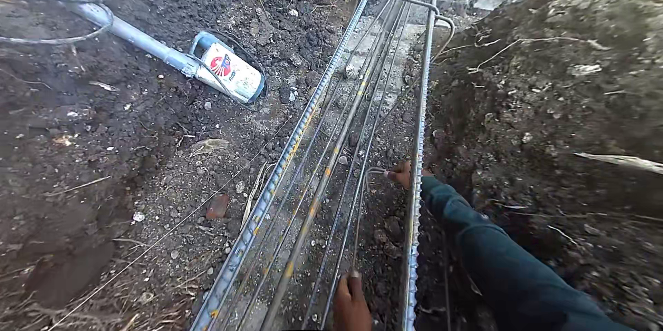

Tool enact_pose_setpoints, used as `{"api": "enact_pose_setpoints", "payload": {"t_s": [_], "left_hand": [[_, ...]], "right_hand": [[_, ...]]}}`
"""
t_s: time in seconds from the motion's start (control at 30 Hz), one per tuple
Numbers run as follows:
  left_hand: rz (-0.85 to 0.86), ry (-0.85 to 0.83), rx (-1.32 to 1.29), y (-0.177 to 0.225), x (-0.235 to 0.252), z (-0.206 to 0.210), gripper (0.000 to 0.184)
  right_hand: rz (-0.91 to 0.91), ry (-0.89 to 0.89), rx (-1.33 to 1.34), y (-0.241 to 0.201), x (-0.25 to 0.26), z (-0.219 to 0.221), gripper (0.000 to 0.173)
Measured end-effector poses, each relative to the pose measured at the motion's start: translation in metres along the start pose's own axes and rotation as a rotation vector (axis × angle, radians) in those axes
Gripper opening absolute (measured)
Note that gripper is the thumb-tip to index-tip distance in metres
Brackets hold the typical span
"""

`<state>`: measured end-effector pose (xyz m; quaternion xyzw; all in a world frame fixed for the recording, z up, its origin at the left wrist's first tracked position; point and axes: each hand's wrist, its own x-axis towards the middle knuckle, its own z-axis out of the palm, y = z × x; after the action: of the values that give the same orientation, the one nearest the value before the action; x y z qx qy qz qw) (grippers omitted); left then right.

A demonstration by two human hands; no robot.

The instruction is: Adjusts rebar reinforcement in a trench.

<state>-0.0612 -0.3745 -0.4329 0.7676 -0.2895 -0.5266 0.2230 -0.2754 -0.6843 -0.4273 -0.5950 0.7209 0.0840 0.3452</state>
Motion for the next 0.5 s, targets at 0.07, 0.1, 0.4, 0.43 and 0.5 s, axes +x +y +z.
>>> {"api": "enact_pose_setpoints", "payload": {"t_s": [0.07, 0.1, 0.4, 0.43, 0.5], "left_hand": [[-0.055, 0.007, -0.018, 0.017, -0.012, -0.013, 0.046], [-0.096, -0.020, -0.037, 0.034, -0.021, -0.027, 0.045], [-0.070, 0.164, -0.039, -0.009, -0.004, -0.008, 0.049], [-0.076, 0.171, -0.040, -0.010, -0.004, -0.008, 0.049], [-0.080, 0.186, -0.050, -0.012, -0.003, -0.008, 0.048]], "right_hand": [[-0.036, 0.061, 0.022, 0.014, 0.023, 0.023, 0.045], [-0.059, 0.099, 0.030, 0.016, 0.035, 0.037, 0.044], [0.011, 0.038, -0.040, -0.013, 0.048, 0.070, 0.045], [0.010, 0.033, -0.050, -0.011, 0.048, 0.069, 0.044], [-0.015, 0.034, -0.048, -0.004, 0.051, 0.070, 0.044]]}}
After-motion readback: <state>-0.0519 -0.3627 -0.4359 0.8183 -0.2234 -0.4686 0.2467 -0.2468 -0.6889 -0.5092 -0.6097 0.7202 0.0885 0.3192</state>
